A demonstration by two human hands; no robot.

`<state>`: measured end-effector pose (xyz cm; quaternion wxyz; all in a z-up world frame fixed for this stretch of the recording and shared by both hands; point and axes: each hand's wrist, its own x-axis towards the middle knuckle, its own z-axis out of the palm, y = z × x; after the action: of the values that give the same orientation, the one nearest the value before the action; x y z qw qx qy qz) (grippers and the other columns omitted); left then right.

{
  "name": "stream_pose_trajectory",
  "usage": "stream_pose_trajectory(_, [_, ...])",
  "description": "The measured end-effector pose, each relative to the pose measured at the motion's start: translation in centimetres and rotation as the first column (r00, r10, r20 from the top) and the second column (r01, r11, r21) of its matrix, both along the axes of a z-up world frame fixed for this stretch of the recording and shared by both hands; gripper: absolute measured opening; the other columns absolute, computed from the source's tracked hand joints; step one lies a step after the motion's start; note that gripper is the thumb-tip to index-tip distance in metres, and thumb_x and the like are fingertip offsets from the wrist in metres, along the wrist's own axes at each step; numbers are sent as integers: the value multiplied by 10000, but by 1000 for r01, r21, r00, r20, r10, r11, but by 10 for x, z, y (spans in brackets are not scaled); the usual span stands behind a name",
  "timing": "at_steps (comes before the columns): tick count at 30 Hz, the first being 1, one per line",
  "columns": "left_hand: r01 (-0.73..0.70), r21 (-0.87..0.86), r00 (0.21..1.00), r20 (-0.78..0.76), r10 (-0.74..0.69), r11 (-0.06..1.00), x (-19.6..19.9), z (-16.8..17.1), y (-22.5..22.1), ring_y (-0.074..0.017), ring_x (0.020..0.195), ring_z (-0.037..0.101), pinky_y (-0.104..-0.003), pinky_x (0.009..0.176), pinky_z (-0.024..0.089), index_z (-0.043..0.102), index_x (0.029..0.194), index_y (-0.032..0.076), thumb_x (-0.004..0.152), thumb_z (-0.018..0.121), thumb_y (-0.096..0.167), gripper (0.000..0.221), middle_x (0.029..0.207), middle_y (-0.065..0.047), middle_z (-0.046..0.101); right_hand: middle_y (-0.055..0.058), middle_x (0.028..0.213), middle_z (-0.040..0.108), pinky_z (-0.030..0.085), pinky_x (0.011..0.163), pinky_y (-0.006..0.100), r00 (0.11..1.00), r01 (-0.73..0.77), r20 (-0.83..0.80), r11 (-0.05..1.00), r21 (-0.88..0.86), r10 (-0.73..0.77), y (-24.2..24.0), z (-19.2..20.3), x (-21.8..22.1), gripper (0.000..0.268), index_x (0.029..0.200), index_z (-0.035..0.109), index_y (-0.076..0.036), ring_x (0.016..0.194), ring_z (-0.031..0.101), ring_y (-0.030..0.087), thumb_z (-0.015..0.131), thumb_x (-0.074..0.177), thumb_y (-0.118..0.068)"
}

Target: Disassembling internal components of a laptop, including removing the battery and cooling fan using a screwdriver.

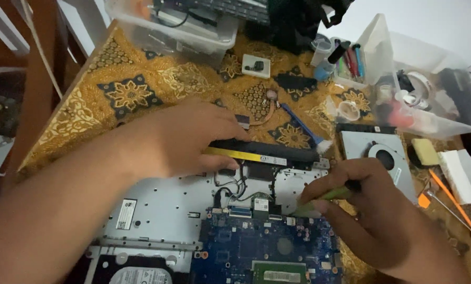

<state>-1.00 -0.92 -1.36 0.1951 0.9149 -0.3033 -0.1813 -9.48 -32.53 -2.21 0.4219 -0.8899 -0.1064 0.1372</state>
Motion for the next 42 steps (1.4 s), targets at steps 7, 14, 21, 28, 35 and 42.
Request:
stream_pose_trajectory(7, [-8, 13, 1000, -24, 8, 1000, 0, 5, -2, -192, 1171, 625, -436, 983, 467, 632, 1417, 273, 916, 688, 403, 521, 1265, 66, 731, 82, 1169, 725, 802, 983, 444, 988, -135, 74, 990, 29, 132, -7, -9, 3, 243, 1181, 529, -194, 1068, 836, 262, 591, 946, -182])
stream_pose_trajectory(14, [-3, 35, 1000, -21, 4, 999, -1, 6, -3, -221, 1224, 579, -458, 1022, 442, 599, 1450, 285, 930, 661, 448, 549, 1329, 64, 693, -6, 1274, 750, 751, 1055, 471, 993, 10, -115, 988, -151, -28, -3, 1, 2, 285, 1203, 621, -273, 1191, 820, 223, 616, 919, -264])
stream_pose_trajectory(21, [19, 31, 1000, -14, -18, 999, 1, 2, -1, -219, 1181, 580, -452, 1005, 416, 602, 1450, 286, 935, 655, 436, 540, 1279, 57, 701, -51, 1227, 826, 785, 811, 404, 978, 97, -154, 963, -252, -138, -1, 1, 2, 290, 1171, 708, -286, 1094, 880, 172, 600, 904, -317])
stream_pose_trajectory(28, [-7, 34, 999, -36, 9, 999, -1, 8, -2, -197, 1189, 587, -432, 1002, 438, 629, 1418, 297, 931, 655, 442, 509, 1275, 81, 712, 23, 1124, 829, 754, 852, 377, 993, -91, 72, 994, -65, 95, -7, -10, 1, 204, 1153, 574, -207, 1079, 868, 192, 583, 951, -233])
stream_pose_trajectory(35, [-19, 63, 999, -49, 22, 998, -2, 9, -3, -194, 1162, 592, -424, 982, 452, 640, 1397, 320, 937, 653, 444, 477, 1228, 83, 713, -187, 1355, 742, 738, 874, 425, 971, 43, -180, 857, -513, -156, 3, 8, 1, 337, 1230, 686, -429, 1231, 789, 92, 606, 926, -308])
stream_pose_trajectory(42, [-25, 79, 995, -99, 33, 997, -5, 20, -6, -160, 1072, 630, -389, 927, 469, 702, 1317, 337, 949, 638, 404, 379, 1116, 75, 735, -188, 1383, 684, 582, 833, 537, 988, -27, 116, 841, -540, 106, 4, 18, -17, 530, 1322, 702, -502, 1282, 662, 122, 673, 867, -234])
